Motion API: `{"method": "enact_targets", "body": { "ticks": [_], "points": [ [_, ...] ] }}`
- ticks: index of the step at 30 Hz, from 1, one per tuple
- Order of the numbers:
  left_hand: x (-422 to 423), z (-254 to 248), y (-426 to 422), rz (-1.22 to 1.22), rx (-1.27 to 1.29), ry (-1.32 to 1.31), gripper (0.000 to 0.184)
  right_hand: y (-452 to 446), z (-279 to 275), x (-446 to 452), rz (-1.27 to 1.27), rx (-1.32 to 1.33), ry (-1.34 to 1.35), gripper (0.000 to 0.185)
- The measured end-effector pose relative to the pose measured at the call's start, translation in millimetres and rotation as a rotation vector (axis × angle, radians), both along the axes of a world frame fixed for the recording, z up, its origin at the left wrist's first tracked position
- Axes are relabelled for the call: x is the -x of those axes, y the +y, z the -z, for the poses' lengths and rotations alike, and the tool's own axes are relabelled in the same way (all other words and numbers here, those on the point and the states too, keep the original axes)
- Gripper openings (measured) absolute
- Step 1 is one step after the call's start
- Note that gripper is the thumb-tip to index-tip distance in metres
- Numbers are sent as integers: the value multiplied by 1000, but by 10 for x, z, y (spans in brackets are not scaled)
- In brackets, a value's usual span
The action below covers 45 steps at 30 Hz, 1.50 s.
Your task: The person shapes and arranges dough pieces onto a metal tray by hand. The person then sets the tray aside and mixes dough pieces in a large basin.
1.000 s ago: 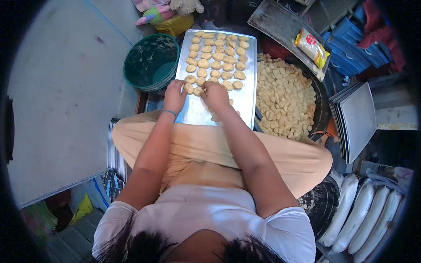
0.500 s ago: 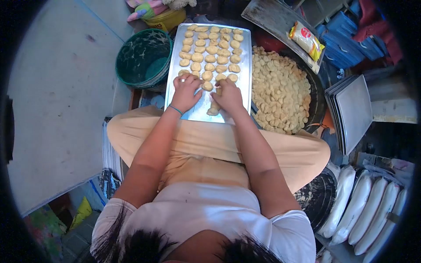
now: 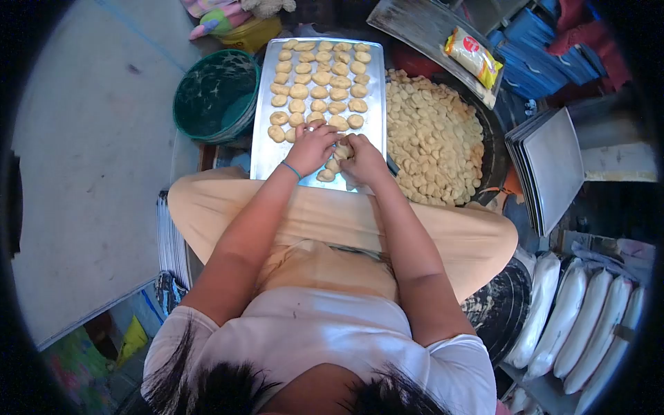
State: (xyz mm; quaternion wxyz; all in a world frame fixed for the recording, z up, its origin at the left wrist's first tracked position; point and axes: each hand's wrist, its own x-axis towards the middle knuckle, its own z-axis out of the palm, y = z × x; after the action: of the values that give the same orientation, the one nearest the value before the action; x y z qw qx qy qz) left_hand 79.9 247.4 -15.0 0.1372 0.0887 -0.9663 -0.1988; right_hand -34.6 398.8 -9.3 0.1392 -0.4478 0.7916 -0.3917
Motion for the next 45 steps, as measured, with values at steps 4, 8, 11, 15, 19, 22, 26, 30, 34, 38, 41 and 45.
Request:
{"method": "enact_targets", "body": {
  "ticks": [4, 8, 11, 15, 19, 22, 26, 30, 34, 38, 41, 45],
  "points": [
    [74, -56, 16, -41, 45, -55, 21, 206, 46, 155, 134, -78, -321, 27],
    [110, -62, 33, -135, 90, -91, 17, 221, 143, 299, 206, 88, -414, 19],
    [119, 17, 83, -138, 105, 28, 19, 224, -33, 265, 132, -65, -352, 21],
    [129, 37, 102, -69, 134, 52, 21, 164, -66, 217, 176, -156, -202, 28],
    [40, -81, 275, -61, 153, 46, 24, 153, -7, 203, 188, -206, 123, 35],
    [-149, -203, 429, -56, 64, -95, 25, 195, -33, 188, 126, -158, 267, 33],
    [-372, -156, 385, 26, -173, -120, 25, 160, -106, 69, 61, -101, 333, 37],
    [-488, -102, 324, 55, -300, -43, 22, 141, 93, 192, 136, -64, 208, 47],
    [-632, -84, 256, -258, -602, 16, 28, 241, 56, 100, 326, 118, 82, 33],
    [-715, 335, -93, -451, -850, 254, 38, 394, 80, 240, 217, -241, 76, 31],
    [-832, -48, -209, -510, -510, 180, 31, 288, -255, 194, 317, -157, -93, 30],
    [-921, 0, -414, -484, -174, 119, 26, -296, -359, -304, 54, 92, -153, 27]
  ]
}}
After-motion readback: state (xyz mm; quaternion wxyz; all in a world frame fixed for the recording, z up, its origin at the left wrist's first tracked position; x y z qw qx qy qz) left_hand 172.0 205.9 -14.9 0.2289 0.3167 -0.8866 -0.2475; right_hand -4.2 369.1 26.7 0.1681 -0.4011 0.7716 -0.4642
